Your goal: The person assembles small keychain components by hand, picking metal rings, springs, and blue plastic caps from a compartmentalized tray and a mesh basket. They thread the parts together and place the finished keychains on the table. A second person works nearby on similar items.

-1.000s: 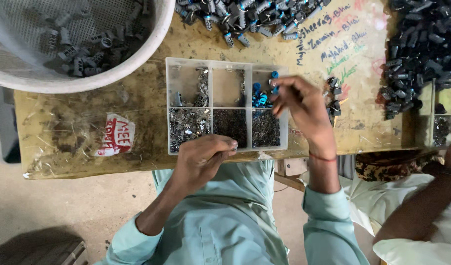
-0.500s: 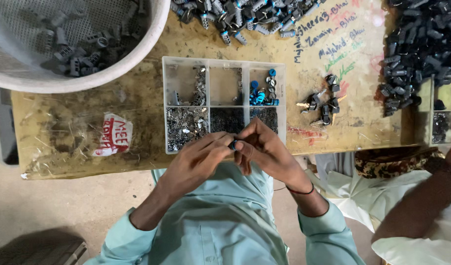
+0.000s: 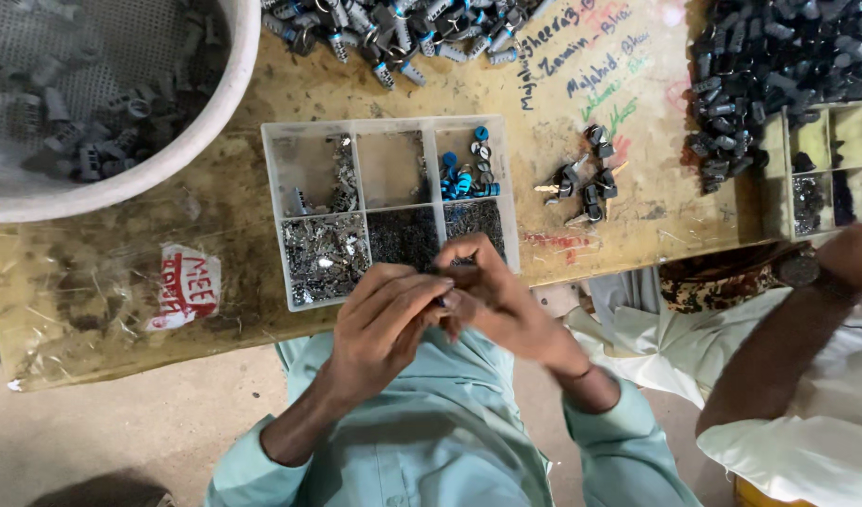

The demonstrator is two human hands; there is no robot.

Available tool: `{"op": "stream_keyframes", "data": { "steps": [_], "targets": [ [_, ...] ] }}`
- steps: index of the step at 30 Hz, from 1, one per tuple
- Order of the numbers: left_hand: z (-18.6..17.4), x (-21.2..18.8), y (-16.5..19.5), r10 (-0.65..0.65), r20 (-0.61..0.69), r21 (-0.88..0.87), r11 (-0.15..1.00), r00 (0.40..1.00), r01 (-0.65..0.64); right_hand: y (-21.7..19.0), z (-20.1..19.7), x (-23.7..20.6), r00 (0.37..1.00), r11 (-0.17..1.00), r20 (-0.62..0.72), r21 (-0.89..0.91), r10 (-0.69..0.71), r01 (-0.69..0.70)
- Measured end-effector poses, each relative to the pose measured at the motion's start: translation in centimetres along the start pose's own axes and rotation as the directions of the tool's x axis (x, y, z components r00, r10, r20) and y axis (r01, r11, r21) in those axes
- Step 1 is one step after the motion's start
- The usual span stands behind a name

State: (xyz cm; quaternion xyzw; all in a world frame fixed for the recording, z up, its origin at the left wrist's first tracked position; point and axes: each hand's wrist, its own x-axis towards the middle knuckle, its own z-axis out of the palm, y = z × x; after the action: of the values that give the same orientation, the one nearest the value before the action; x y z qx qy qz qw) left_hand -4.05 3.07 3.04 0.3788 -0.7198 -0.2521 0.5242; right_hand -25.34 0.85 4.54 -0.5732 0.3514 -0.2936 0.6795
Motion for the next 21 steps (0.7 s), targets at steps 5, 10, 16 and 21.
{"op": "stream_keyframes", "data": {
  "steps": [5, 10, 16, 21],
  "targets": [
    [-0.4, 0.1, -1.5, -0.11, 0.011, -0.032, 0.993, 0.994, 0.111, -2.3, -8.7, 0.9, 0.855, 0.236, -0.276, -0.954, -0.44, -0.186],
    [-0.8, 0.0, -2.5, -0.231, 0.039, -0.112, 0.966, 0.972, 0.234, -0.5, -12.7, 0.7, 0.908, 0.21, -0.178, -0.972, -0.38, -0.102],
    [-0.9, -0.4, -2.6, -0.238, 0.081, -0.136, 0.959, 0.968, 0.247, 1.9, -15.0, -0.2, 0.864, 0.856, -0.463, -0.511, -0.199, -0.076],
    [-1.1, -0.3, -2.5, -0.258, 0.095, -0.131, 0.954, 0.961, 0.269, 2.6, -14.5, -0.2, 0.908, 0.838, -0.356, -0.545, -0.22, -0.01]
  ]
}}
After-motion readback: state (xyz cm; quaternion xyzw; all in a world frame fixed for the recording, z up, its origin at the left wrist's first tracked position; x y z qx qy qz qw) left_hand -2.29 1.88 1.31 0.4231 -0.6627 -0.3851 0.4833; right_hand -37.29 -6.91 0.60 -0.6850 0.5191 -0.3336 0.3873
